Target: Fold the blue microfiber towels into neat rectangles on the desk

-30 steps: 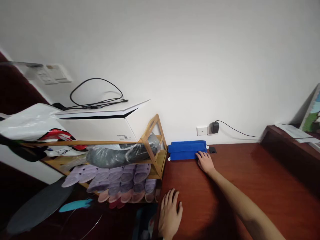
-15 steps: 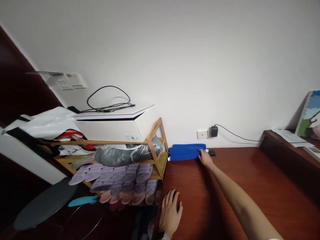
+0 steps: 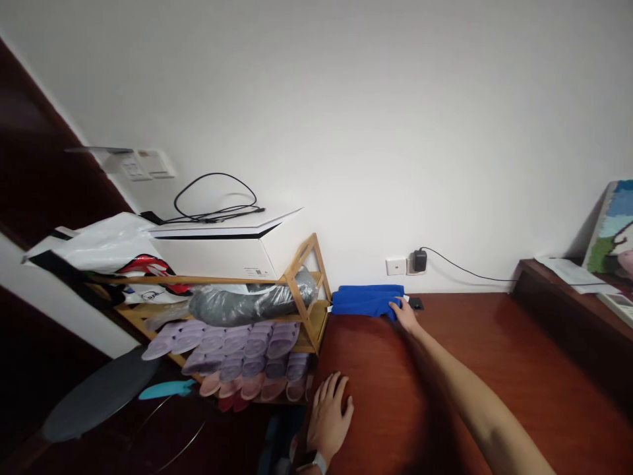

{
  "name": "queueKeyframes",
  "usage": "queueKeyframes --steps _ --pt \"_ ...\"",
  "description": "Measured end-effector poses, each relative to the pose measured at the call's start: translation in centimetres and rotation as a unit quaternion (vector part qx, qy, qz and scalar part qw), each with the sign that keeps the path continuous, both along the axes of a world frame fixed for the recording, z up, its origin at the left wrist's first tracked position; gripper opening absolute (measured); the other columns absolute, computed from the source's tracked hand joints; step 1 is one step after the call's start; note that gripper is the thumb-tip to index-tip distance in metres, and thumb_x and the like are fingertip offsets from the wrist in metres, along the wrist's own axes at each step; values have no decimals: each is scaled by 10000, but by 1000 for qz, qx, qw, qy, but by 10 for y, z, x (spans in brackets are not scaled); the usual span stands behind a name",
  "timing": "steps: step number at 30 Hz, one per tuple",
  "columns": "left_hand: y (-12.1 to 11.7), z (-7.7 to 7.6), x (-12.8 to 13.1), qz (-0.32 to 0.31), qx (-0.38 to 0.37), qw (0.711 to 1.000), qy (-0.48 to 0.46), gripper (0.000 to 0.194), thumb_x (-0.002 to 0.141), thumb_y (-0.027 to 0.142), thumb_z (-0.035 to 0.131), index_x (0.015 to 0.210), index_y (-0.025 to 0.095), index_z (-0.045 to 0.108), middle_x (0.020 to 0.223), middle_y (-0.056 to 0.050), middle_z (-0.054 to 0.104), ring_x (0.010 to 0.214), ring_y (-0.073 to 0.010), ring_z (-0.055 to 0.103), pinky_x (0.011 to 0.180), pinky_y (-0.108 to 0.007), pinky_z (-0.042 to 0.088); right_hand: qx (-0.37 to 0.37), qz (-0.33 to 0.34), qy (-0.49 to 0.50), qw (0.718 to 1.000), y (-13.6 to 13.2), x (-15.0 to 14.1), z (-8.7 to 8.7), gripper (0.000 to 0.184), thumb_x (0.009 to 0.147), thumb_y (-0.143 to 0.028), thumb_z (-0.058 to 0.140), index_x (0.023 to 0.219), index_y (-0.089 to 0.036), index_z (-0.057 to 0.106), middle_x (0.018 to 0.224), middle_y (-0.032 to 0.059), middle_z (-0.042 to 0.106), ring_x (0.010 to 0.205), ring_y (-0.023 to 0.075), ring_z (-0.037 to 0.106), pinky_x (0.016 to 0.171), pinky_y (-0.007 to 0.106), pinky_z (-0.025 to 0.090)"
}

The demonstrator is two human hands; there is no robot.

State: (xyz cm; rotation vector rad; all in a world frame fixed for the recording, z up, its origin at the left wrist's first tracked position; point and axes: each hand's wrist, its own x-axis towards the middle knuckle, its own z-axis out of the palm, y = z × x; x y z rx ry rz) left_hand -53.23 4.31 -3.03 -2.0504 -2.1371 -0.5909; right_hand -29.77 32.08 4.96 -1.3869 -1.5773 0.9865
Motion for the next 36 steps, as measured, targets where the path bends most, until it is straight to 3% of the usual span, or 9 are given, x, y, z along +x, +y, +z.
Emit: queueKeyframes --steps 3,7,11,14,19,24,28,31,36 --pt "1 -1 0 2 5 1000 -9 461 938 252 541 1387 299 635 1493 -39 616 1378 -274 551 1167 -488 444 35 51 64 996 -31 5 38 517 872 -582 595 1266 -250 637 1166 50 736 1089 251 677 987 389 537" --pt "2 -3 -1 6 5 1000 -17 469 922 243 554 1380 292 637 1491 -47 614 1382 -272 541 1167 -481 434 38 149 222 963 -109 45 85 574 825 -569 759 1317 -297 638 1264 32 713 1122 238 671 982 363 551" --pt "4 0 1 4 3 1000 -11 456 927 244 545 1372 286 638 1483 -45 620 1381 -259 538 1176 -465 418 -43 100 359 927 -179 108 99 632 770 -505 857 1339 -337 639 1262 27 724 1079 236 694 901 335 584" --pt "5 6 5 3 5 1000 -10 433 938 254 535 1356 267 647 1465 -65 631 1367 -262 545 1169 -467 417 -84 39 395 914 -206 143 72 698 733 -482 881 1364 -352 611 1203 19 740 945 210 722 806 323 606" --pt "9 21 9 -23 46 999 -13 379 922 266 532 1261 219 694 1358 -107 688 1283 -286 601 1113 -482 474 -187 -117 262 939 -240 172 -25 642 651 -503 821 1221 -261 647 1104 79 743 830 262 741 701 415 640" --pt "-13 38 34 -44 71 996 -25 351 962 202 425 1126 212 735 1149 -117 739 1100 -275 682 982 -450 555 -30 -166 125 978 -275 196 -92 675 737 -570 641 1312 -220 592 1323 144 678 1259 339 640 1091 510 522" --pt "-74 38 103 -118 70 988 -69 352 1037 292 428 1252 251 705 1259 -92 720 1207 -254 653 1058 -434 534 68 -188 54 978 -293 201 -101 654 861 -603 540 1371 -194 564 1418 176 606 1357 334 552 1201 508 395" --pt "-120 29 157 -181 38 980 -68 525 987 420 594 1498 310 543 1514 -82 588 1392 -291 541 1153 -490 480 103 -205 38 973 -303 195 -98 631 926 -589 492 1414 -192 537 1442 187 565 1374 326 521 1211 502 368" --pt "-141 18 177 -234 -14 972 -11 845 839 414 805 1585 394 409 1647 -40 451 1482 -325 452 1213 -583 409 131 -189 19 973 -311 187 -83 596 957 -578 421 1376 -179 567 1442 203 531 1394 334 487 1224 523 339"
